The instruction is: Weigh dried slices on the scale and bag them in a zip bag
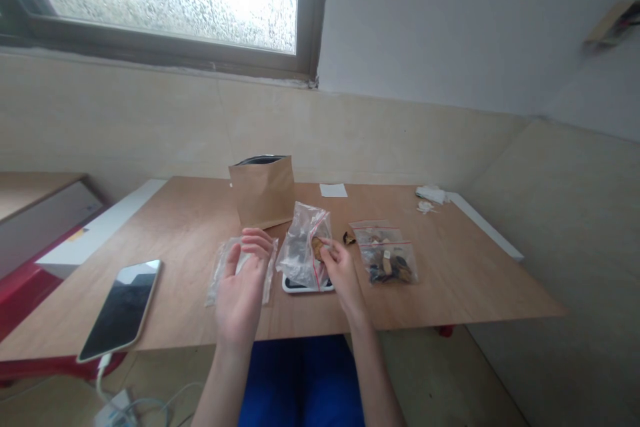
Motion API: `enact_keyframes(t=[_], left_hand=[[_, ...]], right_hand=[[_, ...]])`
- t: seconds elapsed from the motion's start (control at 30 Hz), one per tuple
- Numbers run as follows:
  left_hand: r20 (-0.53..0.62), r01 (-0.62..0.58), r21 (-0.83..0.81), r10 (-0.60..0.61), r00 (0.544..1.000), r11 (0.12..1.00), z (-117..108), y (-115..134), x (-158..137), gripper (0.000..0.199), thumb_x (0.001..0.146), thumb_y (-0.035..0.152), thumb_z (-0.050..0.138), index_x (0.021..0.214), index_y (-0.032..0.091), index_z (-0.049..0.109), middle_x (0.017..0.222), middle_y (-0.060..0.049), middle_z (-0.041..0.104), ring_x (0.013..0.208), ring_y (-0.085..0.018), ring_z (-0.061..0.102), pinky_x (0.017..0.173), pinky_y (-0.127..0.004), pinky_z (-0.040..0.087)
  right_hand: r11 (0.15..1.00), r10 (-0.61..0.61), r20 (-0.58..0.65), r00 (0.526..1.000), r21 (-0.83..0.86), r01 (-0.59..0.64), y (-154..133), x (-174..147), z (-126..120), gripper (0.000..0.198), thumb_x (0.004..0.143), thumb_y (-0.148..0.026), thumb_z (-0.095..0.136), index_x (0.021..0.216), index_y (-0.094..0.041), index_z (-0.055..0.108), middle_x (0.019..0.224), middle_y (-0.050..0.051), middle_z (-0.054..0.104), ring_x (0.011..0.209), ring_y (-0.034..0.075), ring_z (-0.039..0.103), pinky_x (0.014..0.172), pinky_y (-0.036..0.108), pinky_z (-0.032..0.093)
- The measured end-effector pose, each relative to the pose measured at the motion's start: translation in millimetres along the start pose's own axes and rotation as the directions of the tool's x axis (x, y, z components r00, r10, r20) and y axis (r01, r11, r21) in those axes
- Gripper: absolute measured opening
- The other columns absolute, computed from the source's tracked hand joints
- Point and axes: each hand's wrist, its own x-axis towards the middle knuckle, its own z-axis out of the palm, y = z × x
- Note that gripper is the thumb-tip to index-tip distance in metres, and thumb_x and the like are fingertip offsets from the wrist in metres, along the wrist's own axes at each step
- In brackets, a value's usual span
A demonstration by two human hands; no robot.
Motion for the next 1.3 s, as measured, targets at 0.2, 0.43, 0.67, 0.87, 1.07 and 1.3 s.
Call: enact_keyframes(t=[0.2, 0.43, 0.67, 0.87, 1.07, 1.3], left_hand=[[-0.035, -0.029, 0.103, 0.033, 0.999, 0.994, 23.9, -16.1, -20.4, 0.037, 0.084, 0.001, 0.022, 0.106, 0.015, 0.047, 0.087, -0.006, 0.058, 0.082, -0.007, 0.062, 0.069, -0.013, 0.052], [-0.017, -0.055, 0.243, 0.061, 0.998, 0.968, 25.8, -20.5, -25.4, 0.057, 0.060, -0.011, 0.026, 0.099, 0.024, 0.050, 0.089, -0.002, 0.061, 0.093, -0.006, 0.062, 0.080, -0.014, 0.049], [-0.025, -0.112, 0.337, 0.128, 0.991, 0.935, 11.2, -11.4, -15.5, 0.053, 0.042, -0.009, 0.029, 0.075, 0.025, 0.052, 0.090, 0.004, 0.061, 0.093, -0.007, 0.062, 0.083, -0.019, 0.048], [-0.104, -0.184, 0.709, 0.359, 0.927, 0.681, -33.5, 5.9, 9.4, 0.036, 0.044, -0.005, 0.047, 0.068, 0.021, 0.054, 0.081, 0.005, 0.061, 0.077, -0.008, 0.060, 0.072, -0.017, 0.046], [-0.057, 0.030, 0.995, 0.299, 0.952, 0.094, -66.7, 3.4, 23.8, 0.032, 0.062, 0.042, 0.063, 0.079, 0.016, 0.056, 0.072, 0.001, 0.058, 0.052, -0.010, 0.052, 0.048, -0.023, 0.038], [0.093, -0.049, 0.982, 0.240, 0.966, -0.180, -79.0, -4.2, 20.9, 0.029, 0.068, 0.036, 0.059, 0.089, 0.020, 0.046, 0.061, 0.005, 0.051, 0.050, -0.012, 0.050, 0.046, -0.023, 0.037]], right_hand=[[1.000, -0.011, 0.006, 1.000, 0.002, 0.011, 1.6, -3.0, 0.3, 0.028, 0.074, -0.033, 0.055, 0.096, -0.016, 0.059, 0.075, 0.004, 0.069, 0.064, 0.017, 0.065, 0.049, 0.022, 0.046], [0.999, 0.031, 0.030, 0.999, 0.014, -0.032, 5.8, -1.9, 1.0, 0.032, 0.074, -0.034, 0.055, 0.100, -0.015, 0.058, 0.073, 0.004, 0.070, 0.056, 0.015, 0.063, 0.043, 0.021, 0.044], [1.000, 0.022, 0.027, 0.999, 0.012, -0.022, 8.1, 0.9, 1.1, 0.029, 0.074, -0.032, 0.056, 0.098, -0.015, 0.059, 0.075, 0.004, 0.071, 0.065, 0.018, 0.067, 0.048, 0.023, 0.048], [0.999, -0.019, 0.027, 0.999, -0.042, 0.020, 11.7, 3.2, 10.2, 0.032, 0.074, -0.031, 0.055, 0.100, -0.014, 0.060, 0.092, 0.010, 0.071, 0.080, 0.020, 0.068, 0.063, 0.027, 0.053], [0.982, -0.048, 0.078, 0.996, -0.176, 0.061, 14.9, -1.5, 23.0, 0.033, 0.080, -0.033, 0.048, 0.104, -0.016, 0.062, 0.096, 0.009, 0.069, 0.070, 0.017, 0.066, 0.053, 0.024, 0.052], [0.944, -0.043, 0.132, 0.990, -0.319, 0.084, 10.3, -8.3, 31.3, 0.031, 0.082, -0.030, 0.044, 0.105, -0.017, 0.061, 0.072, 0.003, 0.067, 0.044, 0.012, 0.052, 0.040, 0.022, 0.039]])
